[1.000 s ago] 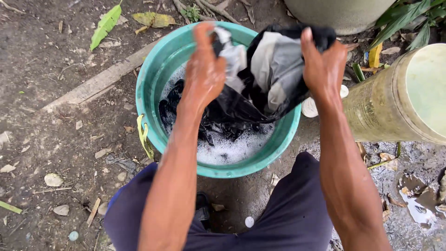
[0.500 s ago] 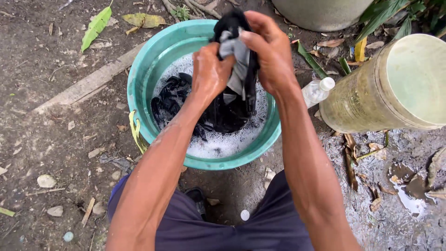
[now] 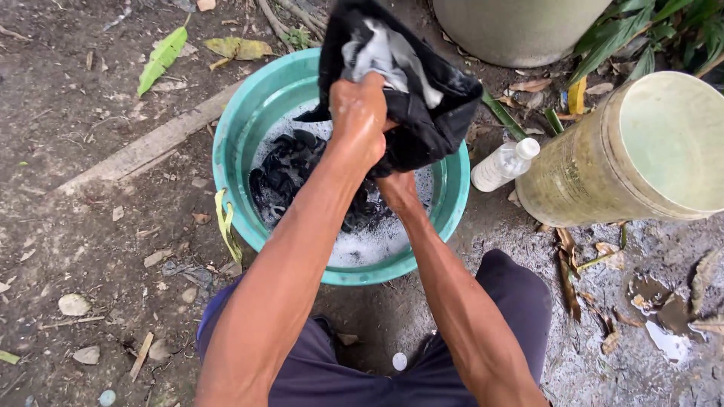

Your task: Washing black clothes by hand in a green basin with soapy water.

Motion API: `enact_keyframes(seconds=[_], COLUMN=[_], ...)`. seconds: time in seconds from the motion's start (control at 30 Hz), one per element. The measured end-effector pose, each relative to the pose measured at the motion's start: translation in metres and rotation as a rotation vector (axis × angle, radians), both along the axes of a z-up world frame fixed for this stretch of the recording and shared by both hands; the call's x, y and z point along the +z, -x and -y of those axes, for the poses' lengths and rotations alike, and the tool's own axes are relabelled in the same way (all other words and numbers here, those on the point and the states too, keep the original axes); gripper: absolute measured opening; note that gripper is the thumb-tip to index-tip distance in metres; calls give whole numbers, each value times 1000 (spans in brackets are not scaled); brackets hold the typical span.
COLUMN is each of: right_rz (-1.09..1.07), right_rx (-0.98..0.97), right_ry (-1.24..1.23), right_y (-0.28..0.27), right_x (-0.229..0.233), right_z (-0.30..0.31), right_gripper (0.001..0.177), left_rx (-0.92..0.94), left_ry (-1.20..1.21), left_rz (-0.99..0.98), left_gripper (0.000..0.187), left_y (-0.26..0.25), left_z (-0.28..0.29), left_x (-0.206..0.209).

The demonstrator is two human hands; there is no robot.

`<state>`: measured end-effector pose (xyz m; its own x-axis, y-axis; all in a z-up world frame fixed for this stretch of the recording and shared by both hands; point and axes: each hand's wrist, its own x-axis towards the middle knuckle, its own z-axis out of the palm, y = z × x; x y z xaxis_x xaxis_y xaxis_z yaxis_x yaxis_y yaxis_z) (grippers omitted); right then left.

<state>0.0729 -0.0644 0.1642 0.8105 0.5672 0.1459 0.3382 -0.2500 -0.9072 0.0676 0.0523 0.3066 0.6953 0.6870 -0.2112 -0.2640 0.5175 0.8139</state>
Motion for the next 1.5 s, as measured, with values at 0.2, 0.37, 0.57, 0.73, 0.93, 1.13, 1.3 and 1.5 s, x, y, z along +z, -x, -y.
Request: enact_keyframes(seconds=[0.2,0.37,0.57,0.73,0.93,1.13,1.3,1.5], right_rz=[-212,-483,-605,-793,-809,-786,-1011,-747], right_rx=[-329,-265,-207,-166,-96,-118,-67,201], right_ry=[-453,-620,-662,-766,-757,-733,-444,-105], right_y=[-22,-35,-11,5,-8,-51,-81,-64], right_x=[12,71,159,241,271,214,109,31], right_z=[-1,-20,-53,-47,-59,-92,-96,-30], right_gripper=[59,33,16,17,16,18,26,68], left_rx=[-184,377,214,493,84,-46,-404,-152], left_ry=[-299,-633,-400,-1605,-868,-899,-267,319], left_rz=[-119,-387,-355,-337,-30,-443,-418,32], left_gripper=[49,45,75,118,61,28,30,23], left_y=[36,68,99,107,114,121,120,85], left_z=[-25,-60,-23,-5,8,13,15,-2], left_x=[36,-10,-124,-79,-19,-68,-84,-118])
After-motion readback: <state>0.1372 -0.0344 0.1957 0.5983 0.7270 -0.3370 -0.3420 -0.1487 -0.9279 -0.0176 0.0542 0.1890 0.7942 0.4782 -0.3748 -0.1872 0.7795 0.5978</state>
